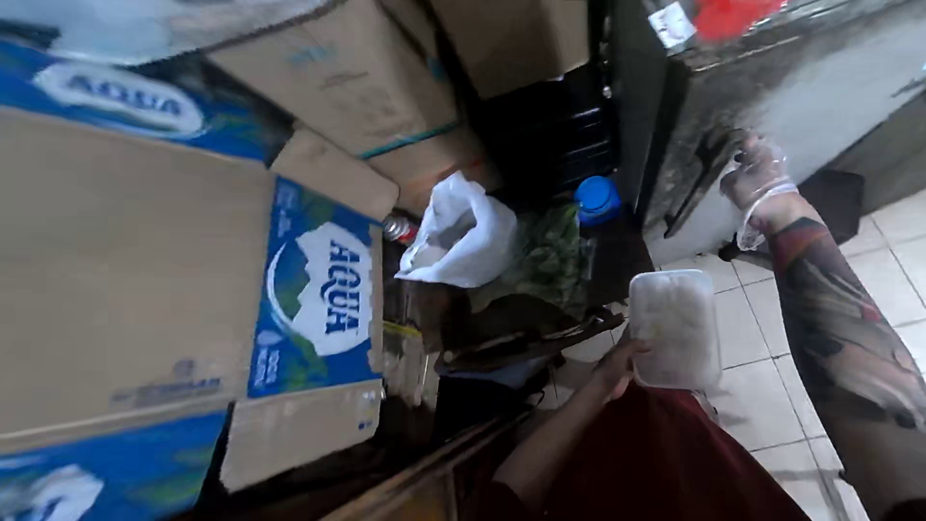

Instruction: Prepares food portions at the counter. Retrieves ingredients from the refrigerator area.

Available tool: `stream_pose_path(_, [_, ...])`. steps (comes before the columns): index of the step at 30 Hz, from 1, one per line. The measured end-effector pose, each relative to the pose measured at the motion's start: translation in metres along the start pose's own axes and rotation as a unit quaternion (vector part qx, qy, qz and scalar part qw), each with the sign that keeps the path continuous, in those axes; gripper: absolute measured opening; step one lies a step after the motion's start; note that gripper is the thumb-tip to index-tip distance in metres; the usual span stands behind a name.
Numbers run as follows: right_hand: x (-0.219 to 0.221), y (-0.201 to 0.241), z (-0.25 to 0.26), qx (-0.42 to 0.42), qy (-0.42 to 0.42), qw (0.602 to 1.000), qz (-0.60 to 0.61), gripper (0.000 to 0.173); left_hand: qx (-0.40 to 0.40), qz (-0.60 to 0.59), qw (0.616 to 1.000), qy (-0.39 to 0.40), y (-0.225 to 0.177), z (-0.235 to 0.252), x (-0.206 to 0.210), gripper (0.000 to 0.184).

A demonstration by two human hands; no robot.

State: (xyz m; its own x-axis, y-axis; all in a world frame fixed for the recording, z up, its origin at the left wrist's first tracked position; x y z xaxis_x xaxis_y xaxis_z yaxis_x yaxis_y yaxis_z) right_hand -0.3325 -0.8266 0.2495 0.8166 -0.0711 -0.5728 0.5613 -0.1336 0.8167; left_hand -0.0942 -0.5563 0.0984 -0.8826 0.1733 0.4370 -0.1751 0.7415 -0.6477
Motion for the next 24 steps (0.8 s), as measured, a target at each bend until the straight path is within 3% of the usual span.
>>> stream_pose_path(5, [-0.001,-0.017,-0.018,-0.002,0.044,0.999,0.027,0.067,0.097,-0.097,0.980,-0.145,-0.005,-0.017,-0.026,0.038])
stream_pose_path(8, [-0.035,-0.063,-0.067,-0.053,0.066,0.996,-0.001,0.068,0.132,-0.136,0.961,-0.202,-0.002,-0.015,-0.029,0.039])
stream_pose_path(10, [-0.066,-0.094,-0.104,-0.109,0.061,0.990,0.067,0.063,0.146,-0.132,0.956,-0.218,-0.004,-0.008,-0.018,0.046])
stream_pose_path(13, [-0.106,-0.212,-0.180,0.031,-0.033,0.968,0.249,0.074,0.163,-0.101,0.957,-0.219,-0.009,0.019,0.005,0.055])
stream_pose_path(14, [-0.113,-0.253,-0.210,0.108,-0.072,0.958,0.257,0.076,0.162,-0.096,0.959,-0.213,-0.009,0.033,0.014,0.054])
stream_pose_path(16, [-0.122,-0.313,-0.268,0.235,-0.073,0.947,0.207,0.067,0.149,-0.093,0.961,-0.216,-0.008,0.067,0.032,0.050])
stream_pose_path(20, [-0.155,-0.376,-0.319,0.342,-0.034,0.935,0.093,0.040,0.089,-0.103,0.962,-0.235,-0.006,0.159,0.069,0.033])
stream_pose_path(22, [-0.184,-0.401,-0.311,0.370,-0.063,0.926,0.031,0.032,0.084,-0.082,0.974,-0.194,-0.010,0.210,0.088,0.037])
stream_pose_path(24, [-0.218,-0.417,-0.297,0.395,-0.132,0.909,0.023,0.036,0.077,-0.043,0.979,-0.186,-0.014,0.256,0.102,0.044])
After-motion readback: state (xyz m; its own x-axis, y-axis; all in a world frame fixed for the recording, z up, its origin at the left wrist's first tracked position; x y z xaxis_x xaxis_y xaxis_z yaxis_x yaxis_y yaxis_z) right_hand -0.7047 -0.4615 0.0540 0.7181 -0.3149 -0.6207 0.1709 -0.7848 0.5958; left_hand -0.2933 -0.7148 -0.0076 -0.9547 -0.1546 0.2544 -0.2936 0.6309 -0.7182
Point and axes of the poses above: each hand's wrist, its own z-axis towards the middle knuckle, its own x-axis out of the palm, y = z × x, the point moved 9 cm from there along z, towards the middle knuckle, and after that the axes turned 5 degrees about z, right-handed, at the moved point
